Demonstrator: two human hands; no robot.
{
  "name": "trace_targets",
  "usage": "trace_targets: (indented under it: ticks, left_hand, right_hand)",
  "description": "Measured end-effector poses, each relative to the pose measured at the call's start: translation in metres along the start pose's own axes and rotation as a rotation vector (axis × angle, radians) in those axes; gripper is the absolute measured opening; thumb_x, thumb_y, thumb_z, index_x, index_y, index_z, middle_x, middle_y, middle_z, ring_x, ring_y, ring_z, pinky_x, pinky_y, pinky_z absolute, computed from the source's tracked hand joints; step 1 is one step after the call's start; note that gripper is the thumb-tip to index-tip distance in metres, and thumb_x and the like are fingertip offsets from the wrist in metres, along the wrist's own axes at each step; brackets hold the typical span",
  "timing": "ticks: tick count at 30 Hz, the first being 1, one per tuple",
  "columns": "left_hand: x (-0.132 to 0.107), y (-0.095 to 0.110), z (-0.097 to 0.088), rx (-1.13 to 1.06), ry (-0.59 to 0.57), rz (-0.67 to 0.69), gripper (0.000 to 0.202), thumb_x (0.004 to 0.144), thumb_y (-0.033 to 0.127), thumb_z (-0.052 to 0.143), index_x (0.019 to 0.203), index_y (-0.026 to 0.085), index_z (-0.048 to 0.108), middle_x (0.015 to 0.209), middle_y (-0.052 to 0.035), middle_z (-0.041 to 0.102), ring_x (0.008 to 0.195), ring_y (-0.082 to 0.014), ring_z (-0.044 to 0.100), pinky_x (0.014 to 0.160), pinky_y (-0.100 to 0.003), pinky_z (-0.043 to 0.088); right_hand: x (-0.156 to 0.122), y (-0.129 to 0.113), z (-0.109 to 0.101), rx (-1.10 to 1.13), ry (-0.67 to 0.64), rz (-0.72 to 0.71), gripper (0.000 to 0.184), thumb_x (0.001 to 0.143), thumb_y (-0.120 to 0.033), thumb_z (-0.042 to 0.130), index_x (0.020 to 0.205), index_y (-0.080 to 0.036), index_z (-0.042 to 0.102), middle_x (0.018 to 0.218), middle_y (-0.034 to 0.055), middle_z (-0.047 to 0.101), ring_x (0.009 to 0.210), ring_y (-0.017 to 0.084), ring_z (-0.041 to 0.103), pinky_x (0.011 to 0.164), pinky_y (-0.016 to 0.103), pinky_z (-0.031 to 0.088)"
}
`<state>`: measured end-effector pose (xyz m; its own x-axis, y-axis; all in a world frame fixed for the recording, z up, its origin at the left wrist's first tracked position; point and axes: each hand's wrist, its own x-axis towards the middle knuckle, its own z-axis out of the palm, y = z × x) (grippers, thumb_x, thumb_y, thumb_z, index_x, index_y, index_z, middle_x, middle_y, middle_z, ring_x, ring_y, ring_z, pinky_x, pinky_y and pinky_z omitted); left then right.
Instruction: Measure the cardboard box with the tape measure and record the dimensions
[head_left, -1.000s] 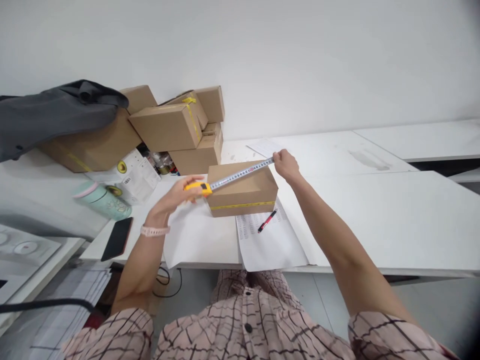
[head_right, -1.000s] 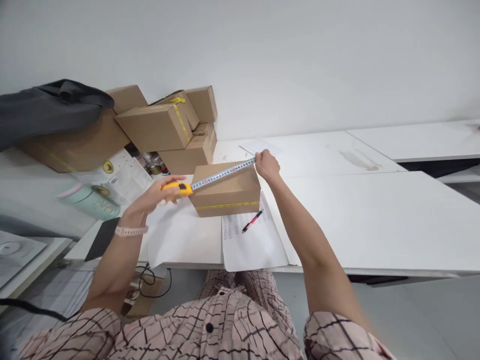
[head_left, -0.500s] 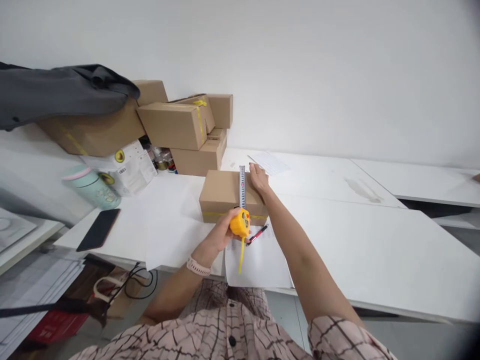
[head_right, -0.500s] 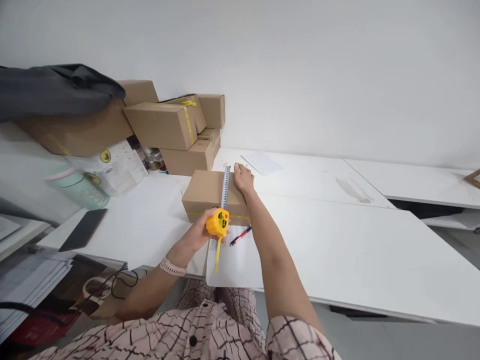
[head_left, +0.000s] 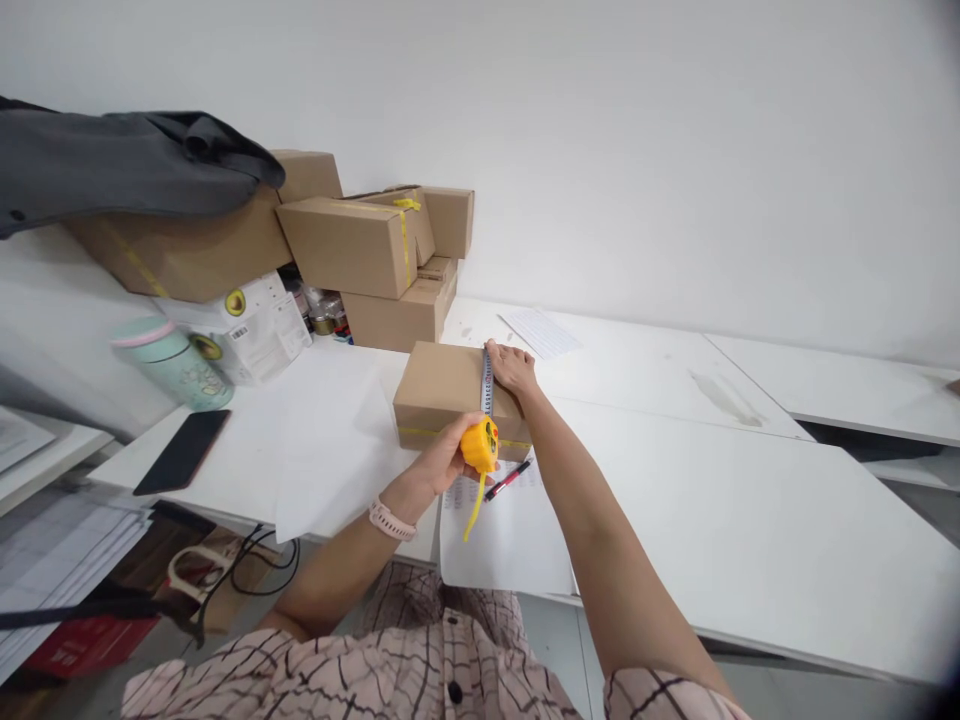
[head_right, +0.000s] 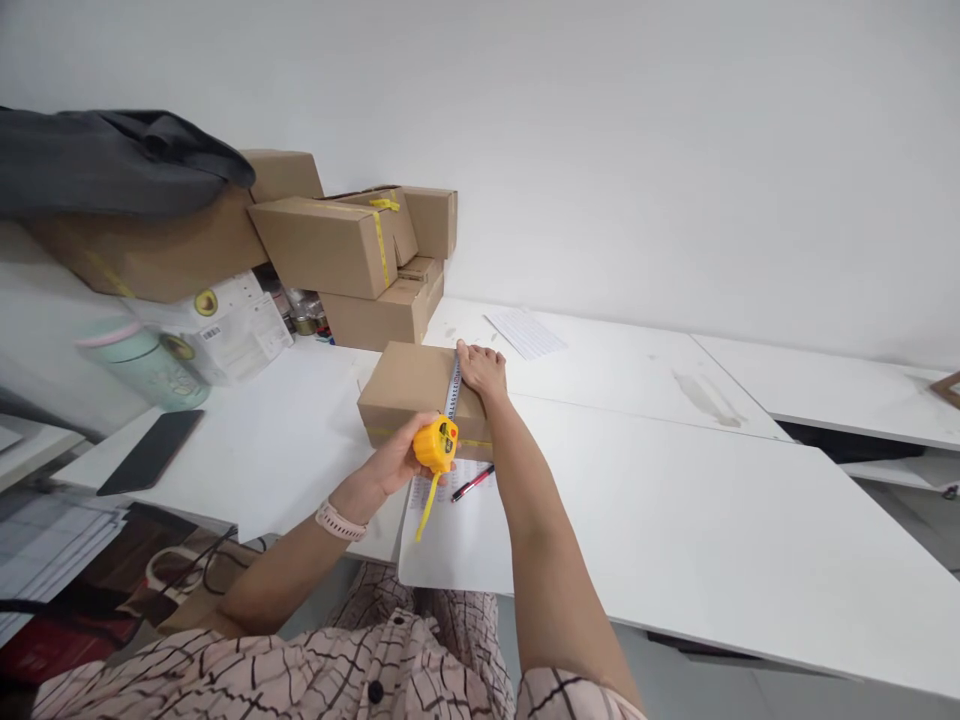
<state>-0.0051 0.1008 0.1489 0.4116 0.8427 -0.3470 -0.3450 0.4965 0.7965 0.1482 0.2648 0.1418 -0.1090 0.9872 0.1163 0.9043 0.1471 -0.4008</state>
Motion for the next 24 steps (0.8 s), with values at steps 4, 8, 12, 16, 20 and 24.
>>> trace_targets:
  ticks: [4, 8, 12, 16, 20, 24]
  left_hand:
    - [-0.009, -0.009, 0.005, 0.009, -0.011, 0.03, 0.034, 0.082, 0.049, 0.068, 0.091, 0.016, 0.064, 0.081, -0.006, 0.068, 0.058, -0.0175, 0.066, 0.049, -0.032, 0.059]
    - [-0.013, -0.016, 0.006, 0.011, 0.003, 0.044, 0.038, 0.081, 0.051, 0.07, 0.094, 0.016, 0.064, 0.086, -0.0063, 0.068, 0.058, -0.0175, 0.066, 0.048, -0.033, 0.059]
    - [-0.012, -0.017, 0.004, 0.005, 0.004, 0.053, 0.039, 0.08, 0.051, 0.071, 0.096, 0.017, 0.063, 0.087, -0.0062, 0.068, 0.062, -0.0192, 0.068, 0.05, -0.033, 0.059]
    - [-0.012, -0.018, 0.004, 0.003, 0.0, 0.056, 0.039, 0.081, 0.052, 0.07, 0.096, 0.017, 0.063, 0.086, -0.0065, 0.069, 0.063, -0.0192, 0.069, 0.051, -0.033, 0.059]
    - [-0.013, -0.017, 0.006, 0.002, 0.001, 0.066, 0.04, 0.079, 0.053, 0.071, 0.094, 0.016, 0.064, 0.085, -0.0064, 0.068, 0.063, -0.0194, 0.068, 0.05, -0.033, 0.059]
    - [-0.016, -0.014, 0.006, 0.002, -0.006, 0.073, 0.041, 0.078, 0.053, 0.072, 0.093, 0.016, 0.064, 0.086, -0.007, 0.068, 0.061, -0.0193, 0.067, 0.049, -0.034, 0.057]
  right_hand:
    - [-0.004, -0.003, -0.002, -0.047, 0.022, -0.012, 0.059, 0.107, -0.048, 0.01, 0.135, -0.028, 0.057, 0.146, 0.0075, 0.061, 0.137, 0.03, 0.049, 0.114, 0.053, 0.029]
    - [-0.008, -0.005, -0.004, -0.092, 0.033, -0.029, 0.052, 0.108, -0.043, 0.014, 0.131, -0.028, 0.058, 0.143, 0.0083, 0.062, 0.132, 0.031, 0.052, 0.11, 0.052, 0.032]
    - [-0.01, -0.006, -0.003, -0.115, 0.046, -0.04, 0.052, 0.108, -0.042, 0.013, 0.131, -0.028, 0.057, 0.142, 0.008, 0.063, 0.131, 0.031, 0.052, 0.11, 0.051, 0.032]
    - [-0.009, -0.006, -0.002, -0.127, 0.055, -0.029, 0.054, 0.108, -0.043, 0.011, 0.129, -0.026, 0.058, 0.141, 0.0084, 0.063, 0.131, 0.03, 0.052, 0.11, 0.05, 0.032]
    - [-0.007, -0.005, -0.001, -0.132, 0.058, -0.028, 0.051, 0.108, -0.042, 0.013, 0.128, -0.027, 0.058, 0.139, 0.0083, 0.064, 0.129, 0.029, 0.053, 0.109, 0.049, 0.033]
    - [-0.008, -0.005, 0.0, -0.137, 0.065, -0.034, 0.05, 0.108, -0.042, 0.015, 0.126, -0.028, 0.059, 0.137, 0.0081, 0.065, 0.128, 0.029, 0.053, 0.108, 0.049, 0.034]
